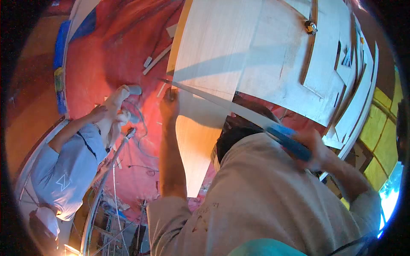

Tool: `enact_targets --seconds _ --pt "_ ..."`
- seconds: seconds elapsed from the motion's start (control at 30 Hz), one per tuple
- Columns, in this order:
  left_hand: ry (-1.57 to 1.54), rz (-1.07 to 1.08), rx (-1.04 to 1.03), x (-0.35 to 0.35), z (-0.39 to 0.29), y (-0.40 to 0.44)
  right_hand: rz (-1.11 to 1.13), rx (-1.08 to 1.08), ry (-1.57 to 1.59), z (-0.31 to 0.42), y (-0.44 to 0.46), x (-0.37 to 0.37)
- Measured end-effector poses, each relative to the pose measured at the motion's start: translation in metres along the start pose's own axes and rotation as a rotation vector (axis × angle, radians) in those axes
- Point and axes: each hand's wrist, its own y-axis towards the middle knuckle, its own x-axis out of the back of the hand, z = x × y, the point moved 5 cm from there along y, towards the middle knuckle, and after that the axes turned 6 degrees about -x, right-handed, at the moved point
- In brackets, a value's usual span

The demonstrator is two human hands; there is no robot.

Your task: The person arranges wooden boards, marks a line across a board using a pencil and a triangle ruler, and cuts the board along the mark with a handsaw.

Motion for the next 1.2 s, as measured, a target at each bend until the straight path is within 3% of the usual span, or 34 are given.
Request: enact_targets --seconds 0.03,0.1,0.13,0.17,0.2,0.3,0.33,0.37,0.4,0.47,0.53,0.6,0.67,0.7,0.73,0.77,0.9,0.97,1.0,1.07,1.13,1.2 --pt "0.002 0.007 -0.001 0.001 -0.004 -0.002 -0.133 0.203 -0.146 -0.007 0.047 -0.019" --pt "-0.134 -0.022 -0.007 0.011 -0.023 -0.009 -0.114 0.134 -0.119 0.011 0.162 -0.054" --pt "-0.127 -0.029 -0.005 0.017 -0.029 -0.011 0.072 -0.177 0.101 0.034 0.199 -0.063" --pt "-0.188 -0.026 -0.009 0.02 -0.036 -0.012 -0.184 0.203 -0.053 0.034 0.247 -0.087" --pt "-0.251 -0.025 -0.017 0.022 -0.04 -0.011 -0.185 0.211 -0.052 0.046 0.251 -0.086" --pt "-0.285 -0.075 -0.091 -0.01 0.018 0.005 -0.158 0.148 -0.179 0.049 0.208 -0.075" --pt "-0.303 -0.105 -0.124 -0.015 0.025 0.016 -0.167 0.175 -0.212 0.029 0.166 -0.064" --pt "-0.209 -0.077 -0.105 -0.016 0.031 0.011 -0.123 0.062 -0.096 0.018 0.117 -0.044" --pt "-0.116 -0.051 -0.085 -0.019 0.038 0.004 -0.09 0.067 -0.25 -0.008 0.068 -0.03" --pt "-0.12 -0.006 -0.013 0.002 -0.004 -0.004 0.083 -0.055 -0.021 -0.018 -0.023 0.005" --pt "-0.115 0.036 0.042 0.012 -0.037 -0.008 0.011 -0.039 -0.087 -0.001 -0.042 0.014" --pt "-0.22 0.045 0.175 0.015 -0.039 -0.011 -0.02 -0.005 -0.129 -0.004 0.005 -0.003" --pt "-0.206 0.071 0.139 0.015 -0.031 -0.008 -0.024 0.044 -0.17 -0.012 0.112 -0.043" --pt "-0.2 0.088 0.101 0.011 -0.029 -0.005 -0.271 0.228 -0.107 -0.003 0.178 -0.066" --pt "-0.196 0.079 0.101 0.003 -0.013 -0.004 -0.103 0.074 0.071 0.01 0.235 -0.083" --pt "-0.256 -0.007 0.026 -0.005 0.01 -0.004 -0.114 0.104 0.009 0.044 0.245 -0.078" --pt "-0.262 -0.093 -0.071 0.0 -0.016 -0.007 -0.199 0.161 -0.211 0.042 0.207 -0.07" --pt "-0.247 -0.058 -0.047 0.011 -0.034 -0.005 -0.173 0.112 -0.098 0.017 0.112 -0.039" --pt "-0.247 -0.012 -0.008 0.01 -0.034 -0.008 -0.087 0.068 -0.237 0.0 0.065 -0.023" --pt "-0.264 0.003 0.031 -0.006 -0.002 -0.006 -0.008 -0.006 -0.101 0.003 -0.018 0.012" --pt "-0.272 0.009 0.066 -0.011 0.006 -0.004 -0.053 -0.001 -0.094 0.017 -0.028 0.017" --pt "-0.19 -0.071 -0.005 -0.001 -0.014 -0.006 -0.073 0.0 -0.136 0.008 0.024 -0.003"
